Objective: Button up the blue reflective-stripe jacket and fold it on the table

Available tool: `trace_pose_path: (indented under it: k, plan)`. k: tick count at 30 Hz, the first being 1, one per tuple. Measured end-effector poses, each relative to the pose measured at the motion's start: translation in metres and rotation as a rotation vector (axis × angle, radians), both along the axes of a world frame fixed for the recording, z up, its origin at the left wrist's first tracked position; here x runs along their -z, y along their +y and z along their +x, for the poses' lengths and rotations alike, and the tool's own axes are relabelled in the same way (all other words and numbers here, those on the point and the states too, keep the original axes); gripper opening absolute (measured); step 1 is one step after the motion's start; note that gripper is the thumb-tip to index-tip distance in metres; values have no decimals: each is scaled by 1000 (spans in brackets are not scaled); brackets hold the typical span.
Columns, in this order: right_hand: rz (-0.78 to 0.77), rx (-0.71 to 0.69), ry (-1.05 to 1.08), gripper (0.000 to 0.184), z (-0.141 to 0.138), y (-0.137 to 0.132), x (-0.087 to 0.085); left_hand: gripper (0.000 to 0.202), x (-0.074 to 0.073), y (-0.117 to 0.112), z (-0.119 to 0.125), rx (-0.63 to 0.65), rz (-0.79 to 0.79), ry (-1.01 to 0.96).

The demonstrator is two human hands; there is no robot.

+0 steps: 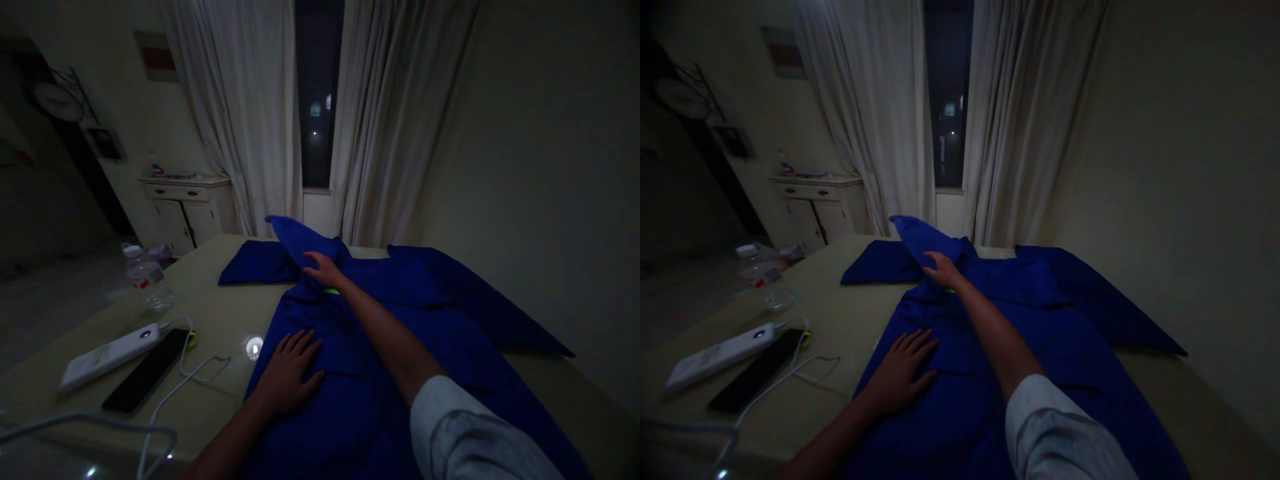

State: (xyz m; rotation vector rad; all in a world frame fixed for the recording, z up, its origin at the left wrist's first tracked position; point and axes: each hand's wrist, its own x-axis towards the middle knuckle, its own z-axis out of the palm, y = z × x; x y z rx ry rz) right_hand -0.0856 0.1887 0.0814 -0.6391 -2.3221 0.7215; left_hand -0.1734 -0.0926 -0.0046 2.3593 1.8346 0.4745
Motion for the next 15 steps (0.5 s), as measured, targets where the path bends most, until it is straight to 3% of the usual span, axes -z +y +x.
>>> trace_pose_path:
  k: [3,5,7,9,12,15]
  plan:
    - [94,426,-379,77,60,5,42,67,1,1,1,-2,22,-2]
    - [98,518,-533,62,90,3,60,66,2,2,1,-12,26,0]
    - [110,547,-574,36,103,-2,66,65,3,3,1,-15,25,3]
    - [136,600,-568,27,107,-3,57,65,5,3,0,-13,25,6]
    - [205,744,-521,33,124,7,20,65,7,2,-2,-10,21,12]
    - [294,1008,-448,43,188,24,-30,65,8,3,-3,-11,17,17]
